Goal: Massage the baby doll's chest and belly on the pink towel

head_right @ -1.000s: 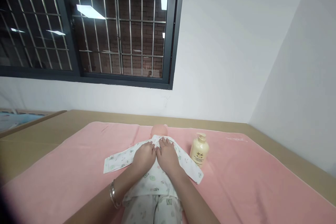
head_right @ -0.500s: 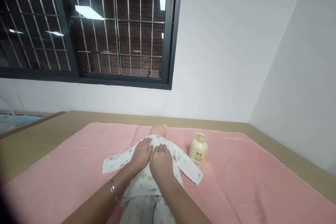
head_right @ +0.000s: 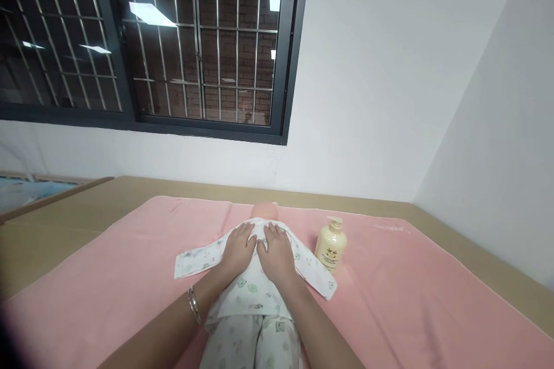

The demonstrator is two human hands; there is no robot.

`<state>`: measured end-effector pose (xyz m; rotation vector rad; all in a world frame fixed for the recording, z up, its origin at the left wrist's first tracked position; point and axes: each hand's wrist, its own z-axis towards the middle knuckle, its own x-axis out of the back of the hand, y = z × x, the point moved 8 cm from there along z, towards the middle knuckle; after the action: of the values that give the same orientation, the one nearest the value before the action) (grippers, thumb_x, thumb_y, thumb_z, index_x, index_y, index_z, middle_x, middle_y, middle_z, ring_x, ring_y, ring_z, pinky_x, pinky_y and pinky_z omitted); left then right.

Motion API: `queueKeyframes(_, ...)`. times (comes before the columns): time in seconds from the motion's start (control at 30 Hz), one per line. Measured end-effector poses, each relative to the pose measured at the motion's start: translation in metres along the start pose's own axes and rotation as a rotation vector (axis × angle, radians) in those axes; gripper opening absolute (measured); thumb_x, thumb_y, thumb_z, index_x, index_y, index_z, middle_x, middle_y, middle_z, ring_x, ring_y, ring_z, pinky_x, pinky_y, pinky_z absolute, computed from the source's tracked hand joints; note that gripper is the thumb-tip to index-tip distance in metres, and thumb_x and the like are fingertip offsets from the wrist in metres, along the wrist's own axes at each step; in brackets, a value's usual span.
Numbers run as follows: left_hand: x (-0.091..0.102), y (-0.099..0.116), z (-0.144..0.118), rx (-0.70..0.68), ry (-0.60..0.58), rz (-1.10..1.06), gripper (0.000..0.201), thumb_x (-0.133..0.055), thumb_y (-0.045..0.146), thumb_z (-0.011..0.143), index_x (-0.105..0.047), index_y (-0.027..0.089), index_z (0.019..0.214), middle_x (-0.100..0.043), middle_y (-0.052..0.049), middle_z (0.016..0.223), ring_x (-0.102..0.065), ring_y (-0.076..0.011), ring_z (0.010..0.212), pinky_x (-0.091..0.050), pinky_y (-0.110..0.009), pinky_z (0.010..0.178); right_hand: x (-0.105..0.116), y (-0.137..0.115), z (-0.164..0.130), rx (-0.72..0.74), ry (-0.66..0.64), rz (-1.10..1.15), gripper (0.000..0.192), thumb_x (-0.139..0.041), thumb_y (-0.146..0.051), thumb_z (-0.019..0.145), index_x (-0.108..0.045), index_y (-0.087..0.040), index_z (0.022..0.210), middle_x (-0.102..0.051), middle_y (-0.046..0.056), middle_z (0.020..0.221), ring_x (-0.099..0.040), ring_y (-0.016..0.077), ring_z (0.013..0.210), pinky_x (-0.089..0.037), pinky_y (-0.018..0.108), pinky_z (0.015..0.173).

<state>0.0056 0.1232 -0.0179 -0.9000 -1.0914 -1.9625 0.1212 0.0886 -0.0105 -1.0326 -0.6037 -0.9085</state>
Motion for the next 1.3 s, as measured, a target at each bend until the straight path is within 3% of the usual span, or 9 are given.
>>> queueKeyframes(1.3,0.001,0.005,0.007,-0.073,0.054,-0.03,0.043,-0.037,0.027,0.091,-0.056,0.011,0.127,-0.058,-0.013,0.134,-0.048,-0.0251,0.128,-0.032,-0.042,0.111,0.011,-0.003,-0.002,0.051,0.064,0.008,0.045,-0.044,-0.03,0.091,-0.055,-0.014,0.131,-0.048,0.013,0.143,-0.038,0.0269,0.135,-0.022,0.045,0.114)
